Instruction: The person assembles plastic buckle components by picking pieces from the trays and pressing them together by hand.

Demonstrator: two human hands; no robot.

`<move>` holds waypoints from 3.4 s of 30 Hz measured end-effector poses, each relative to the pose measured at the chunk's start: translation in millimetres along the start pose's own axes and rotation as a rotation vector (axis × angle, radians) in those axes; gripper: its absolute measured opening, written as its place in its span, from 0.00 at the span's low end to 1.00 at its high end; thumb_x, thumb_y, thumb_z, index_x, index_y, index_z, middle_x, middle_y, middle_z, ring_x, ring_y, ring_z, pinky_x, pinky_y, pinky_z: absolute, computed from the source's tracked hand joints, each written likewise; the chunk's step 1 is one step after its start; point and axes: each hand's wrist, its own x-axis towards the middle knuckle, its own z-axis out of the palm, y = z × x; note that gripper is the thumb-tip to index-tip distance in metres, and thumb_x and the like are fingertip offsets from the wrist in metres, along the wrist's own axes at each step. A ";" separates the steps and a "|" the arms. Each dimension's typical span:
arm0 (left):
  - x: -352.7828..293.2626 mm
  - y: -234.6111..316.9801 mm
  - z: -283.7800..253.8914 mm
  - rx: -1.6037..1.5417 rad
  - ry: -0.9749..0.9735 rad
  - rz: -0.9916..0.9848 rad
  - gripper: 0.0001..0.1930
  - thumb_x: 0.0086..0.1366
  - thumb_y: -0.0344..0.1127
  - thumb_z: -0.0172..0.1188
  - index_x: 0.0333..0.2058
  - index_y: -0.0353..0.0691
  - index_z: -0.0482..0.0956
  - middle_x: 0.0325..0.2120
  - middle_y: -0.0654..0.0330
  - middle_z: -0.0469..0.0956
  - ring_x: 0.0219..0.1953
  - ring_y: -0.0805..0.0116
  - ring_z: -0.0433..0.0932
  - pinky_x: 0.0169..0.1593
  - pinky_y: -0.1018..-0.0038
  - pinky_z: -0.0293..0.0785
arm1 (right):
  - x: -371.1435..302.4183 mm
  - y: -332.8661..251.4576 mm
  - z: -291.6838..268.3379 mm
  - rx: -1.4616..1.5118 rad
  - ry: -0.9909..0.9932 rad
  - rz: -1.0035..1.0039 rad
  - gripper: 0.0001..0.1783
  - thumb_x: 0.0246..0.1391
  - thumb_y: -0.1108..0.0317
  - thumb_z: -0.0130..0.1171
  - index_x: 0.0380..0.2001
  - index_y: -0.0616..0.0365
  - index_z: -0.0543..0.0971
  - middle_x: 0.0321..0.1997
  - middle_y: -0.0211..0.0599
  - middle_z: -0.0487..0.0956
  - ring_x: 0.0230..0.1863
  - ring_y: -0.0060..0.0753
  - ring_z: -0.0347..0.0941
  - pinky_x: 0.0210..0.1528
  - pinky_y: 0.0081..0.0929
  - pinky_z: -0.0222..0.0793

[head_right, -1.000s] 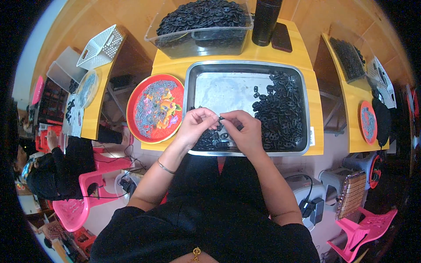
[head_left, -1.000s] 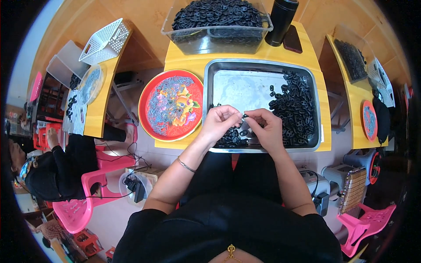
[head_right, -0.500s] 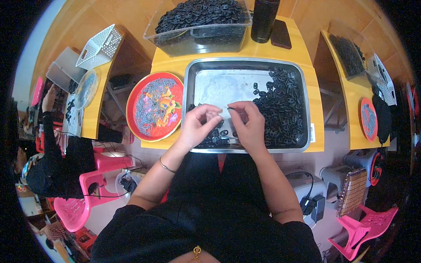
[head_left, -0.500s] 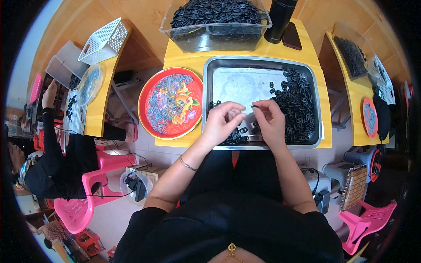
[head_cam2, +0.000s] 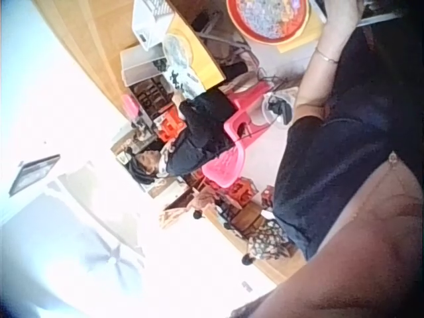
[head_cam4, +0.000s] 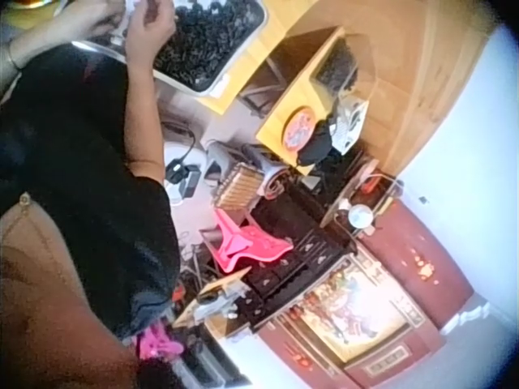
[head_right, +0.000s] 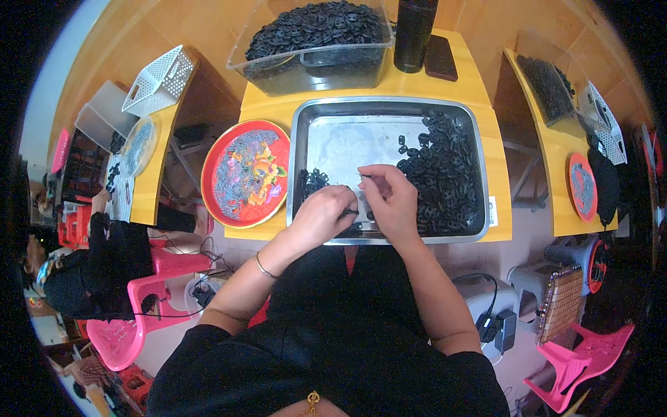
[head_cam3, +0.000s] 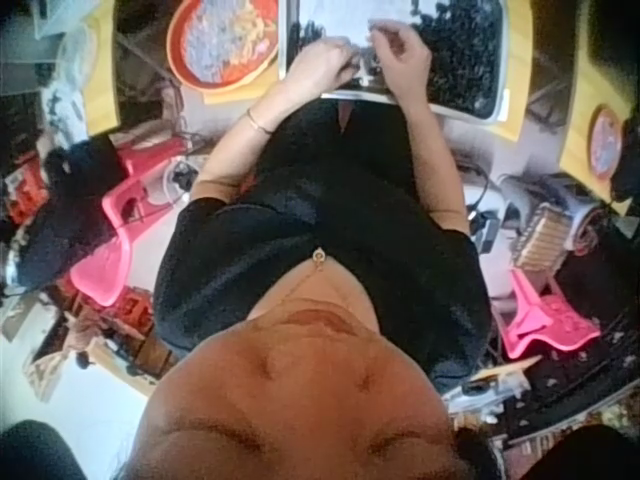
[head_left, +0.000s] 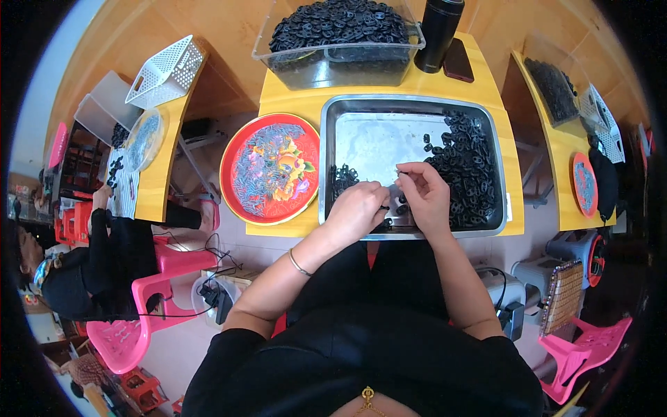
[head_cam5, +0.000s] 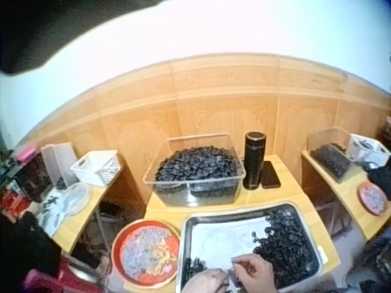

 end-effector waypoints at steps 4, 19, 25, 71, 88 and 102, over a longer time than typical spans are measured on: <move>3.5 4.0 -12.0 -0.451 -0.098 -0.251 0.08 0.53 0.26 0.61 0.32 0.34 0.73 0.27 0.59 0.75 0.28 0.72 0.77 0.34 0.75 0.73 | -0.4 2.6 -1.1 -0.001 -0.022 0.005 0.08 0.49 0.77 0.58 0.35 0.63 0.76 0.33 0.33 0.77 0.33 0.19 0.74 0.35 0.16 0.70; 3.2 -16.1 -5.8 -1.495 0.285 -0.362 0.09 0.59 0.21 0.55 0.39 0.34 0.74 0.35 0.60 0.77 0.37 0.74 0.76 0.44 0.77 0.75 | -2.4 -8.3 3.6 0.093 -0.077 0.092 0.09 0.48 0.75 0.60 0.35 0.62 0.78 0.31 0.32 0.80 0.31 0.17 0.75 0.34 0.15 0.69; 0.5 -25.1 -0.8 -1.437 0.237 -0.342 0.10 0.58 0.21 0.56 0.40 0.35 0.74 0.34 0.61 0.76 0.38 0.76 0.76 0.44 0.77 0.74 | -2.5 -3.4 1.9 -0.015 -0.113 0.099 0.09 0.48 0.75 0.60 0.36 0.62 0.78 0.30 0.32 0.80 0.31 0.17 0.75 0.33 0.16 0.70; -0.9 -18.0 -4.5 -1.378 0.202 -0.310 0.10 0.57 0.23 0.59 0.39 0.33 0.76 0.28 0.59 0.78 0.29 0.75 0.77 0.35 0.81 0.74 | -2.2 -1.5 -0.3 0.047 -0.140 0.139 0.07 0.47 0.75 0.62 0.31 0.61 0.75 0.28 0.29 0.78 0.28 0.13 0.72 0.31 0.13 0.67; -1.0 -20.0 -8.4 -1.582 0.068 -0.385 0.13 0.58 0.24 0.58 0.41 0.41 0.66 0.26 0.63 0.75 0.28 0.78 0.74 0.33 0.83 0.71 | -3.5 -9.4 1.6 -0.060 -0.245 0.048 0.16 0.38 0.72 0.68 0.35 0.58 0.79 0.33 0.29 0.78 0.30 0.16 0.70 0.33 0.16 0.66; -0.8 -22.0 -13.4 -1.651 -0.094 -0.426 0.18 0.57 0.22 0.58 0.44 0.40 0.64 0.27 0.62 0.75 0.29 0.76 0.75 0.33 0.83 0.73 | -4.5 -3.3 -6.1 0.040 -0.295 0.147 0.12 0.35 0.75 0.70 0.27 0.60 0.79 0.26 0.29 0.79 0.25 0.12 0.70 0.27 0.14 0.64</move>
